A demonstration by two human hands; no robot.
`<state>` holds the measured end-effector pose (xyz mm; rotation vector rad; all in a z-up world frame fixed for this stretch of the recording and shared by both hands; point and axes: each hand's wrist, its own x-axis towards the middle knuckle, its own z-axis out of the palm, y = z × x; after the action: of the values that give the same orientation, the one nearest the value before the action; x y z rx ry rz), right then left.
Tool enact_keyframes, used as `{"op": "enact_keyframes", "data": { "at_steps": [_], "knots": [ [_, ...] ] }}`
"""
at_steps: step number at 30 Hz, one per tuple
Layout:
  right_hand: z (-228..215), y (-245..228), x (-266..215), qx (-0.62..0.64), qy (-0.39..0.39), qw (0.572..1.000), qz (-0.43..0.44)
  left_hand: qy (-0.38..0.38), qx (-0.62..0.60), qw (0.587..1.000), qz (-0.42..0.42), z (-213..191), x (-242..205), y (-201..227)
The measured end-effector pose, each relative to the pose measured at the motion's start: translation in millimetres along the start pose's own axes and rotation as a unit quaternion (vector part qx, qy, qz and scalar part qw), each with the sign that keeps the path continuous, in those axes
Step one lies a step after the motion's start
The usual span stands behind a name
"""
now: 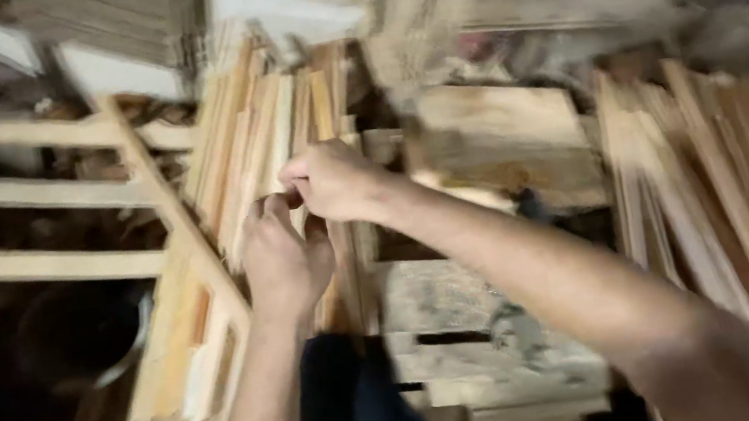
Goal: The person uses a rotating sanding tool to smooth the edges of thin wooden sticks. They hold each stick with both hands and pass it against the spinning drum, then place the finished piece aside among other processed sticks.
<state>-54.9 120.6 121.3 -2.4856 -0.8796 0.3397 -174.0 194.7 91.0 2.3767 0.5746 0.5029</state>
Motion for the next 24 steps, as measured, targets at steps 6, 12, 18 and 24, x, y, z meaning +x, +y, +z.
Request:
{"op": "enact_keyframes", "data": {
  "at_steps": [6,12,18,24],
  "knots": [
    [-125,116,-110,0.047,0.01,0.992,0.114,-0.078,-0.085,0.978,0.175,42,-17,141],
    [-161,253,-235,0.181,0.161,0.956,0.167,-0.266,-0.071,0.926,0.257,119,-44,247],
    [-164,304,-322,0.144,0.267,0.916,0.263,-0.38,0.023,0.873,0.304,162,-61,300],
    [-135,306,-325,0.068,0.219,0.904,0.361,-0.44,0.101,0.843,0.292,185,-67,319]
  ]
}}
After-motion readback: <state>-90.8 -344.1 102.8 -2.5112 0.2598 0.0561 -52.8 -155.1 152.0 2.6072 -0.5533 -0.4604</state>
